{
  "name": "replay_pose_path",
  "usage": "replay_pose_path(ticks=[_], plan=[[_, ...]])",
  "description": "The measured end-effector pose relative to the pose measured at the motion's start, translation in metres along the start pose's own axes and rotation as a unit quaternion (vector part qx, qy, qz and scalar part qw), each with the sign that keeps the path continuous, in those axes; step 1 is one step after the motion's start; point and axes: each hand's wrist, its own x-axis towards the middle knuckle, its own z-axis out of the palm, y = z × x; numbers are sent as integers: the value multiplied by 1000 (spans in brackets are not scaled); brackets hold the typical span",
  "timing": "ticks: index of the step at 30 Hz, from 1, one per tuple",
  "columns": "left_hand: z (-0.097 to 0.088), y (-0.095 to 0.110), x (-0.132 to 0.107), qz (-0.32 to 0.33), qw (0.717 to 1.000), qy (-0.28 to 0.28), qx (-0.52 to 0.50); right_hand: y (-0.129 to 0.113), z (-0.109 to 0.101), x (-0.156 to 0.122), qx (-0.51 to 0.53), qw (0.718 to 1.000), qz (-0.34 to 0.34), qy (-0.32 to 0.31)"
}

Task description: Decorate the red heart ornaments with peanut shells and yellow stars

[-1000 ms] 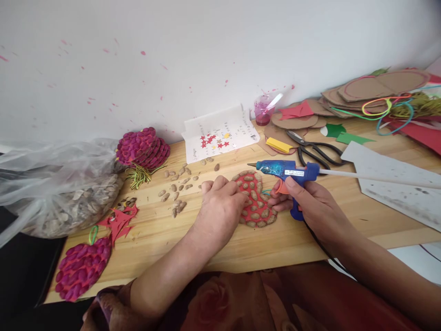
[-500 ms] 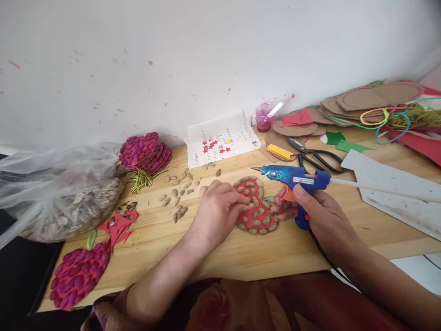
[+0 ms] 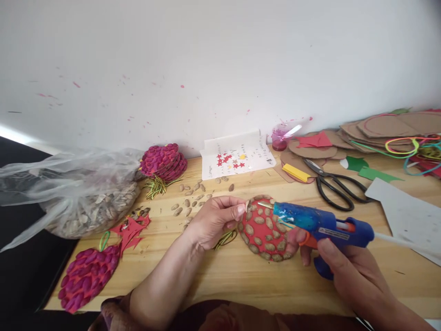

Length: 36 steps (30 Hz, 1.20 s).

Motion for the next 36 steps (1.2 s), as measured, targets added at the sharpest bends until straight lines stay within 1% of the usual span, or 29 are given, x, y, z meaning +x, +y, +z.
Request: replay_pose_path(ticks=[4,7,10,17,23,36], plan=[[-2,-2,1,-14,1000,-24,-2,3,1,-2,-40,999,-4,-14],[-4,-5,1,-26,999,-41,12,0,2,0,-42,999,-17,-23],[-5,-6,0,-34,998,-47,18,-4,3,1,-30,999,-23,-17],[-1,-4,0,-38,998,-42,20,-4,4,2,-30,999,-26,-14],[2,-2,-2,-41,999,-22,27,-4,6,3,-27,999,-18,-8],[0,-3,-1,-40,999,-19,30,-5,5,4,-31,999,-22,-9]])
